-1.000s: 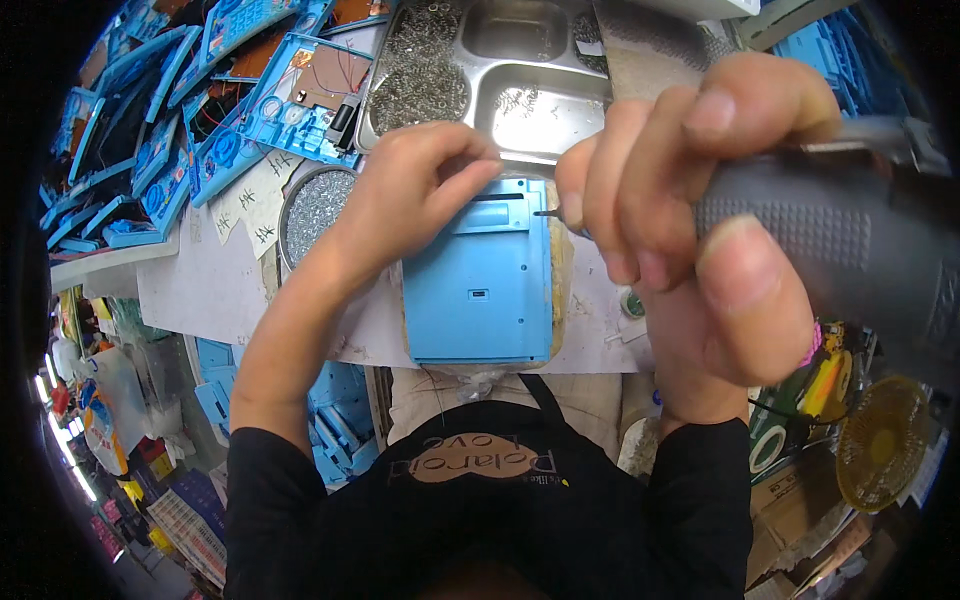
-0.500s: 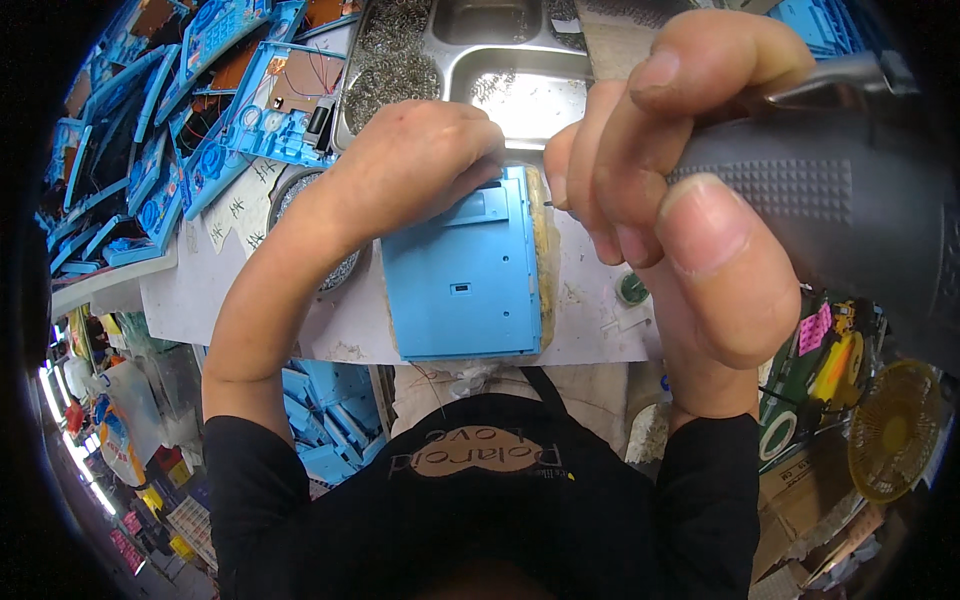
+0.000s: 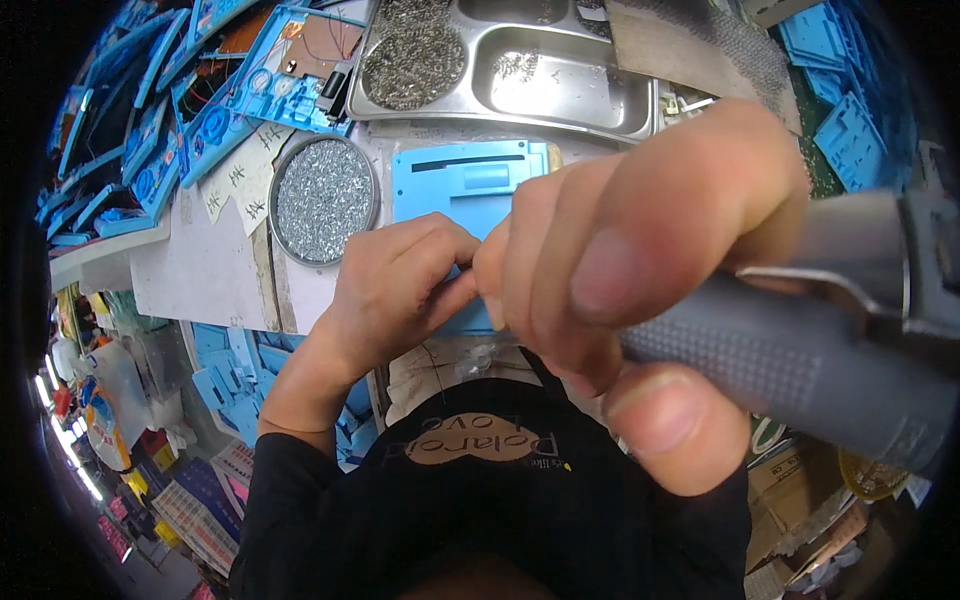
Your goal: The recorder is assembling an electronic device, involving soldering, inserting components, and using a power screwdriver to secure the casing.
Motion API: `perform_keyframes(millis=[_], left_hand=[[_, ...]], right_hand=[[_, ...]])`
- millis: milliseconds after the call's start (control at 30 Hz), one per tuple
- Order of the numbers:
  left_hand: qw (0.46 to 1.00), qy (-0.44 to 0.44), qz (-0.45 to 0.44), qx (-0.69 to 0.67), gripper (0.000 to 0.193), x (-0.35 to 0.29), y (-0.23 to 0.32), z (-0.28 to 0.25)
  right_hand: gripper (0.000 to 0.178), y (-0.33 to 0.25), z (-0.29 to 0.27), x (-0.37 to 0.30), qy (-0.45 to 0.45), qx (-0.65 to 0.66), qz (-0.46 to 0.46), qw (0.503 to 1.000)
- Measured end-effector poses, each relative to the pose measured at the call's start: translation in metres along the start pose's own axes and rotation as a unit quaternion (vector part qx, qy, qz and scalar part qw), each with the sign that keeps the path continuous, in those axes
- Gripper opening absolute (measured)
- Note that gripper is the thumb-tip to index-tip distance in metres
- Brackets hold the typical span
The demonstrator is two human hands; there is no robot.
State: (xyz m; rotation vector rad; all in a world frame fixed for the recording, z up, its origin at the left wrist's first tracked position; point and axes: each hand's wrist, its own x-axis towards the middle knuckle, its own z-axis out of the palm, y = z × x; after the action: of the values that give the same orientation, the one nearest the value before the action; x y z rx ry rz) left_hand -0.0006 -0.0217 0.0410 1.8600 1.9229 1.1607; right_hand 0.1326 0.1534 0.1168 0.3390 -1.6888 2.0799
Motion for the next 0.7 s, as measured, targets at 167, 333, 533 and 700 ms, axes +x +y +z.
perform_keyframes(millis=[167,333,533,700], left_hand=[[0.999,-0.016,0.019,0.024,0.019,0.000,0.003,-0.013],[0.998,-0.032,0.038,0.039,0.019,-0.001,0.002,-0.018],[0.998,-0.031,0.052,0.035,0.017,-0.002,0.000,-0.016],[0.997,-0.037,0.054,0.045,0.016,-0.004,0.001,-0.015]], right_hand=[[0.034,0.015,0.011,-0.002,-0.002,0.020,-0.020,1.000],[0.033,0.016,0.025,0.001,0.039,0.011,0.012,0.999],[0.033,0.014,0.030,-0.003,0.073,0.005,0.023,0.997],[0.034,0.014,0.024,-0.005,0.038,-0.004,0.016,0.999]])
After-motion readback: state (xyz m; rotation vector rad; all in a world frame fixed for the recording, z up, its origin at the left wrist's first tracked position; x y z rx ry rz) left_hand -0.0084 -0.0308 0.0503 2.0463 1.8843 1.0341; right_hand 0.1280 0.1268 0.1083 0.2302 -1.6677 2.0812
